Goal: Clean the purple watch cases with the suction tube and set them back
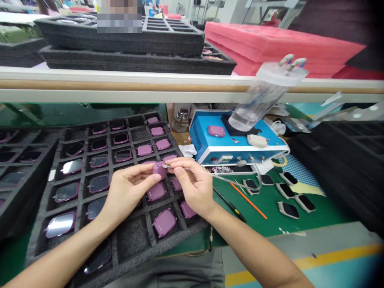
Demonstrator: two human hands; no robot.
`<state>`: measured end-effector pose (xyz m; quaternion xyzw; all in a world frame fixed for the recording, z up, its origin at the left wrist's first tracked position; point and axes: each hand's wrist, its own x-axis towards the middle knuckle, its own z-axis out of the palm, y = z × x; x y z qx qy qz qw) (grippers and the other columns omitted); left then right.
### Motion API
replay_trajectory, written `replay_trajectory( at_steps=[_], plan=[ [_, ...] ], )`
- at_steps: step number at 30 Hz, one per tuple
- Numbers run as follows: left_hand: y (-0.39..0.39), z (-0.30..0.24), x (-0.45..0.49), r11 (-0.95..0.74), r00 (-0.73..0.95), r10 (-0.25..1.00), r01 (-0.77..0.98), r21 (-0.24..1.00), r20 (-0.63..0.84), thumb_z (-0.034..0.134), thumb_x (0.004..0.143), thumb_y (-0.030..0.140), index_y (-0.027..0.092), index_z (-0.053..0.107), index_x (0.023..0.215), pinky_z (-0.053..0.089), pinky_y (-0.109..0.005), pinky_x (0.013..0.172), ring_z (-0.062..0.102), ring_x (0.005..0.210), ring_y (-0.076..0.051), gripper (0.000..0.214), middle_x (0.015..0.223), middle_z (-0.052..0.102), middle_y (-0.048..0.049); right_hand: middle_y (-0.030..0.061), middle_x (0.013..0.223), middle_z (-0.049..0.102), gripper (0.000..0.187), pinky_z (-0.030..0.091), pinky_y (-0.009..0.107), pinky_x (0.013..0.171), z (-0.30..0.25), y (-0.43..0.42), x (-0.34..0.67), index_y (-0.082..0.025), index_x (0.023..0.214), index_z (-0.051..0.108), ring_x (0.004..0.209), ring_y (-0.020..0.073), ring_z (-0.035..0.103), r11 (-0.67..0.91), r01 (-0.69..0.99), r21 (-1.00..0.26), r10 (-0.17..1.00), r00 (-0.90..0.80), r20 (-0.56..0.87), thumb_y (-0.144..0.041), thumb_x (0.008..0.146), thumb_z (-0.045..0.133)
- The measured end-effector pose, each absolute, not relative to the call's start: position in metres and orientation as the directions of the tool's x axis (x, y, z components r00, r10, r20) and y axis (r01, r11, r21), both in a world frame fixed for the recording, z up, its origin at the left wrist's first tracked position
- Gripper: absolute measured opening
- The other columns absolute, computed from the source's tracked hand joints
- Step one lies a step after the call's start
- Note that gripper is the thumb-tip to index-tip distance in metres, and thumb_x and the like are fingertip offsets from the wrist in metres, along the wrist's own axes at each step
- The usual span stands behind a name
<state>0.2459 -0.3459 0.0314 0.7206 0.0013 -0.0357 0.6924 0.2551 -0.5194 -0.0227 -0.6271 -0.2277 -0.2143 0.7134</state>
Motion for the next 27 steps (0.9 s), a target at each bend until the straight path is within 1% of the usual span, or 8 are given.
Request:
replay_trajectory(
  at_steps=[8, 20, 27],
  plan=[
    [-0.3455, 0.0305, 0.2471, -0.037, 0.997, -0.066, 0.04, 0.999, -0.042, 0.09, 0.067, 0.031, 0.02, 0.08, 0.1, 0.059, -0.007, 0.077, 0.075, 0.081, -0.008, 0.036, 0.094, 0.079, -0.0011, 0.0075, 0.11, 0.069, 0.014, 0.059, 0.039, 0.095, -0.0227, -0.5182, 0.2546, -0.021, 0.105, 0.072, 0.105, 0.0198, 0.067, 0.123, 0.586, -0.801, -0.027, 0.809, 0.587, -0.019, 0.101, 0.059],
    [-0.3443, 0.0309, 0.2458, -0.042, 0.997, -0.064, 0.046, 0.998, -0.049, 0.091, 0.066, 0.033, 0.018, 0.079, 0.101, 0.059, -0.008, 0.077, 0.075, 0.081, -0.008, 0.04, 0.096, 0.079, -0.0029, 0.0085, 0.109, 0.069, 0.013, 0.061, 0.038, 0.091, -0.0218, -0.5173, 0.2552, -0.02, 0.104, 0.071, 0.103, 0.02, 0.068, 0.13, 0.578, -0.805, -0.03, 0.814, 0.58, -0.024, 0.101, 0.059],
    [-0.3442, 0.0301, 0.2458, -0.054, 0.996, -0.07, 0.042, 0.998, -0.046, 0.09, 0.067, 0.033, 0.02, 0.079, 0.102, 0.058, -0.007, 0.077, 0.074, 0.081, -0.007, 0.038, 0.096, 0.079, -0.0018, 0.0077, 0.109, 0.069, 0.013, 0.061, 0.037, 0.092, -0.0217, -0.517, 0.2562, -0.02, 0.104, 0.071, 0.104, 0.0194, 0.068, 0.139, 0.586, -0.798, -0.024, 0.808, 0.589, -0.021, 0.101, 0.058]
  ],
)
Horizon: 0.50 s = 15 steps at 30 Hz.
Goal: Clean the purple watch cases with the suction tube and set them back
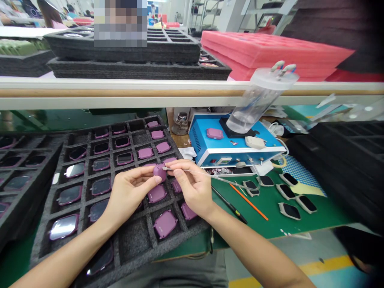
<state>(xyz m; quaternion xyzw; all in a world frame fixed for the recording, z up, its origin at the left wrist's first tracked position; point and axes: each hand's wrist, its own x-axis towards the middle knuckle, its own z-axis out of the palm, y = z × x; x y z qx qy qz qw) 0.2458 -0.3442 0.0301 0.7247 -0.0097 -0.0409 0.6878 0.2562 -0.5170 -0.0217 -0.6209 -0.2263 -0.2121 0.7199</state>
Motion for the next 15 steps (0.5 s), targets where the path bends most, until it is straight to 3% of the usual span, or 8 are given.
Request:
replay_trajectory(
  at_steps=[15],
  plan=[
    [-0.3448, 0.0323, 0.2467, -0.05, 0.997, -0.065, 0.044, 0.998, -0.047, 0.09, 0.067, 0.033, 0.017, 0.079, 0.101, 0.059, -0.009, 0.077, 0.075, 0.082, -0.009, 0.039, 0.097, 0.079, -0.0039, 0.0086, 0.108, 0.069, 0.013, 0.062, 0.036, 0.088, -0.0211, -0.5164, 0.2556, -0.02, 0.103, 0.07, 0.103, 0.0198, 0.069, 0.133, 0.578, -0.805, -0.027, 0.814, 0.58, -0.025, 0.101, 0.058]
  ],
)
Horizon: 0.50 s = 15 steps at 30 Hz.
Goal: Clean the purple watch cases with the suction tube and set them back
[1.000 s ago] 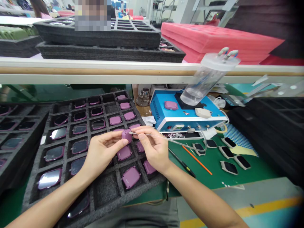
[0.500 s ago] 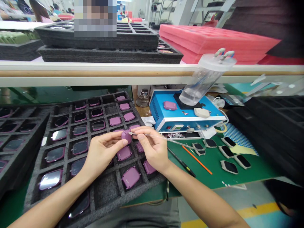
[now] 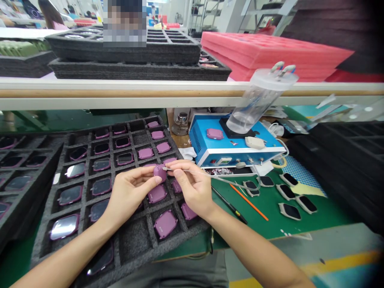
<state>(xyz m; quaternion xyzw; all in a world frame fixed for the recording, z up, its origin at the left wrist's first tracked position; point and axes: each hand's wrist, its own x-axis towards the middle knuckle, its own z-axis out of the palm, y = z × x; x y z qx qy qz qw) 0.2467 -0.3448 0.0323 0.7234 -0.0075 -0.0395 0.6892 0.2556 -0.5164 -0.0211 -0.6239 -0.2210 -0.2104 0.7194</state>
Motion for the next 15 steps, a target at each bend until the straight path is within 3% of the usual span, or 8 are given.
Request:
replay_trajectory(
  at_steps=[10, 15],
  plan=[
    [-0.3446, 0.031, 0.2474, -0.061, 0.997, -0.07, 0.041, 0.997, -0.046, 0.089, 0.067, 0.035, 0.018, 0.079, 0.102, 0.059, -0.009, 0.077, 0.075, 0.082, -0.009, 0.04, 0.096, 0.079, -0.0037, 0.0087, 0.108, 0.069, 0.013, 0.062, 0.036, 0.088, -0.022, -0.5169, 0.2548, -0.019, 0.103, 0.07, 0.103, 0.0195, 0.068, 0.116, 0.572, -0.812, -0.025, 0.819, 0.574, -0.025, 0.101, 0.059],
    [-0.3468, 0.0333, 0.2429, -0.136, 0.997, -0.044, 0.05, 0.989, -0.057, 0.088, 0.068, 0.039, 0.015, 0.078, 0.105, 0.061, -0.016, 0.081, 0.075, 0.085, -0.013, 0.045, 0.099, 0.078, -0.0058, 0.0091, 0.108, 0.07, 0.013, 0.062, 0.036, 0.088, -0.0219, -0.5177, 0.2533, -0.019, 0.103, 0.071, 0.104, 0.0204, 0.068, 0.096, 0.582, -0.808, -0.016, 0.812, 0.583, -0.024, 0.1, 0.059]
  ],
)
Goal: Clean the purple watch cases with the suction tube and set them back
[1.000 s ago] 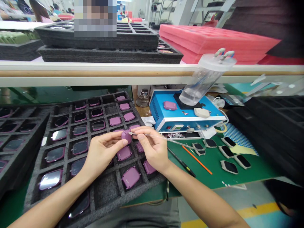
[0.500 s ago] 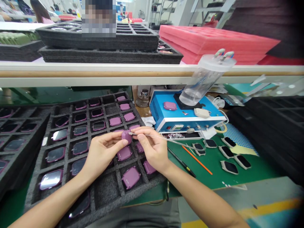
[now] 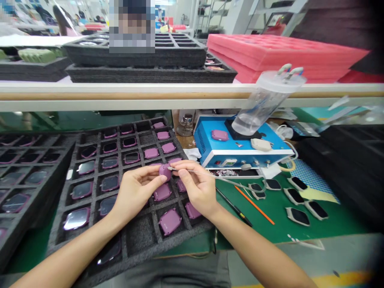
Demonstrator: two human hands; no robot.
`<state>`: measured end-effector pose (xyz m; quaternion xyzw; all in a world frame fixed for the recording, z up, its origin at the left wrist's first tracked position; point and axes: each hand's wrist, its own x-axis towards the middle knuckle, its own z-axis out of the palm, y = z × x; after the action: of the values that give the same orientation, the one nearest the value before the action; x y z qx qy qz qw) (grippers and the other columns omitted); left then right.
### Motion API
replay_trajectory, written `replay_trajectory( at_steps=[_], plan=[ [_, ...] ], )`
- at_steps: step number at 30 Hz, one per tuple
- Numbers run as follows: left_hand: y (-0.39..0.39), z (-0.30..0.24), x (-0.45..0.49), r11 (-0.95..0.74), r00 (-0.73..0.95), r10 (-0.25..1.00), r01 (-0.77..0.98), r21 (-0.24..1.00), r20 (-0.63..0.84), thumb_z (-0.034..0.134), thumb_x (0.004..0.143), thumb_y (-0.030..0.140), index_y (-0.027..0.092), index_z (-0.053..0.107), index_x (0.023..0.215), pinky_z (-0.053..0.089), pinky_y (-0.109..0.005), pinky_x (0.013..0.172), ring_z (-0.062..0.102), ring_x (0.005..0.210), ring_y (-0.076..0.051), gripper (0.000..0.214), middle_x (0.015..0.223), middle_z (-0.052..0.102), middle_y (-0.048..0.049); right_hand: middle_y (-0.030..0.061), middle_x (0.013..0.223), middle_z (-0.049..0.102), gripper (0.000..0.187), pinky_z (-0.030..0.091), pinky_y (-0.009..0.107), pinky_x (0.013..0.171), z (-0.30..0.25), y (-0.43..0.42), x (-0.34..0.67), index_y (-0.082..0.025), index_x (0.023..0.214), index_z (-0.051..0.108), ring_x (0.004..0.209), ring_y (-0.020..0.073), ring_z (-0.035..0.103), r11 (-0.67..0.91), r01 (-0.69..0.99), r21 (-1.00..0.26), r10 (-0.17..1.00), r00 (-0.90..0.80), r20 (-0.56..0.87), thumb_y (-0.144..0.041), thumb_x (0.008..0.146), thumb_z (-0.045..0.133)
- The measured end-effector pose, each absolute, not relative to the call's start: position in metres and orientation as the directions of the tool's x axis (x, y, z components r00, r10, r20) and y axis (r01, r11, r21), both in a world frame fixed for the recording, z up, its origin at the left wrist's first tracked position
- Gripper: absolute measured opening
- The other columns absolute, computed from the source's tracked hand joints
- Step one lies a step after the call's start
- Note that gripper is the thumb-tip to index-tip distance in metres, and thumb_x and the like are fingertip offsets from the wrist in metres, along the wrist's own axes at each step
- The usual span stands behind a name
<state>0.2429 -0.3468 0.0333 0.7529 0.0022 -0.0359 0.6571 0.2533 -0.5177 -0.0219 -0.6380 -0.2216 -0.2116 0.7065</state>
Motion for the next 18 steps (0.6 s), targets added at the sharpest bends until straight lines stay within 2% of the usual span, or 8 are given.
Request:
replay_trajectory(
  at_steps=[3, 6, 8, 10, 11, 12, 16, 18],
  plan=[
    [-0.342, 0.041, 0.234, -0.239, 0.996, -0.068, 0.038, 0.97, -0.056, 0.08, 0.076, 0.039, 0.014, 0.076, 0.112, 0.061, -0.021, 0.085, 0.075, 0.091, -0.015, 0.044, 0.106, 0.077, -0.0079, 0.0093, 0.109, 0.07, 0.013, 0.063, 0.038, 0.088, -0.022, -0.518, 0.25, -0.019, 0.103, 0.071, 0.104, 0.0213, 0.069, 0.121, 0.588, -0.8, -0.016, 0.807, 0.59, -0.023, 0.1, 0.059],
    [-0.331, 0.054, 0.238, -0.456, 0.991, -0.122, -0.007, 0.89, -0.055, 0.069, 0.084, 0.034, 0.013, 0.074, 0.117, 0.06, -0.025, 0.086, 0.074, 0.092, -0.017, 0.039, 0.108, 0.077, -0.009, 0.0084, 0.108, 0.069, 0.014, 0.065, 0.036, 0.085, -0.022, -0.518, 0.246, -0.02, 0.103, 0.072, 0.103, 0.0209, 0.07, 0.192, 0.582, -0.791, -0.054, 0.811, 0.583, -0.02, 0.1, 0.059],
    [-0.321, 0.061, 0.26, -0.652, 0.991, -0.131, -0.109, 0.751, 0.03, 0.062, 0.087, 0.03, 0.015, 0.074, 0.119, 0.058, -0.03, 0.093, 0.073, 0.096, -0.019, 0.037, 0.11, 0.076, -0.0082, 0.0078, 0.106, 0.07, 0.014, 0.066, 0.034, 0.083, -0.022, -0.517, 0.244, -0.021, 0.103, 0.073, 0.101, 0.0197, 0.07, 0.213, 0.564, -0.798, -0.069, 0.823, 0.564, -0.02, 0.1, 0.059],
    [-0.313, 0.066, 0.299, -0.82, 0.976, -0.133, -0.206, 0.535, 0.172, 0.052, 0.091, 0.025, 0.017, 0.072, 0.123, 0.052, -0.034, 0.106, 0.069, 0.111, -0.021, 0.038, 0.123, 0.072, -0.0073, 0.0077, 0.104, 0.07, 0.014, 0.066, 0.032, 0.083, -0.021, -0.516, 0.243, -0.02, 0.102, 0.074, 0.099, 0.0188, 0.071, 0.21, 0.552, -0.807, -0.064, 0.831, 0.552, -0.02, 0.1, 0.06],
    [-0.311, 0.067, 0.322, -0.88, 0.972, -0.121, -0.199, 0.431, 0.201, 0.047, 0.093, 0.023, 0.018, 0.069, 0.128, 0.049, -0.035, 0.11, 0.066, 0.118, -0.022, 0.042, 0.129, 0.069, -0.0071, 0.0076, 0.104, 0.071, 0.014, 0.066, 0.031, 0.082, -0.02, -0.516, 0.243, -0.02, 0.102, 0.074, 0.098, 0.0184, 0.071, 0.204, 0.55, -0.81, -0.061, 0.833, 0.55, -0.021, 0.1, 0.06],
    [-0.31, 0.067, 0.346, -0.897, 0.976, -0.115, -0.182, 0.403, 0.185, 0.045, 0.093, 0.02, 0.016, 0.068, 0.13, 0.047, -0.036, 0.111, 0.065, 0.121, -0.024, 0.044, 0.132, 0.068, -0.0089, 0.0075, 0.103, 0.071, 0.014, 0.066, 0.03, 0.081, -0.02, -0.516, 0.243, -0.02, 0.102, 0.074, 0.098, 0.018, 0.071, 0.197, 0.552, -0.81, -0.061, 0.831, 0.552, -0.021, 0.099, 0.06],
    [-0.313, 0.072, 0.406, -0.924, 0.983, -0.177, -0.18, 0.338, 0.038, 0.052, 0.085, 0.011, 0.01, 0.078, 0.111, 0.052, -0.027, 0.101, 0.07, 0.111, -0.023, 0.037, 0.118, 0.074, -0.0107, 0.0073, 0.102, 0.071, 0.013, 0.066, 0.029, 0.08, -0.02, -0.516, 0.245, -0.02, 0.1, 0.074, 0.095, 0.0175, 0.071, 0.185, 0.554, -0.811, -0.068, 0.831, 0.552, -0.022, 0.099, 0.061],
    [-0.31, 0.076, 0.394, -0.939, 0.982, -0.184, -0.19, 0.288, 0.05, 0.053, 0.088, 0.016, 0.01, 0.075, 0.119, 0.048, -0.031, 0.109, 0.065, 0.12, -0.025, 0.039, 0.127, 0.07, -0.0114, 0.0075, 0.103, 0.071, 0.013, 0.066, 0.031, 0.08, -0.02, -0.516, 0.246, -0.019, 0.102, 0.073, 0.096, 0.0181, 0.071, 0.177, 0.547, -0.818, -0.068, 0.836, 0.544, -0.023, 0.099, 0.061]
  ],
)
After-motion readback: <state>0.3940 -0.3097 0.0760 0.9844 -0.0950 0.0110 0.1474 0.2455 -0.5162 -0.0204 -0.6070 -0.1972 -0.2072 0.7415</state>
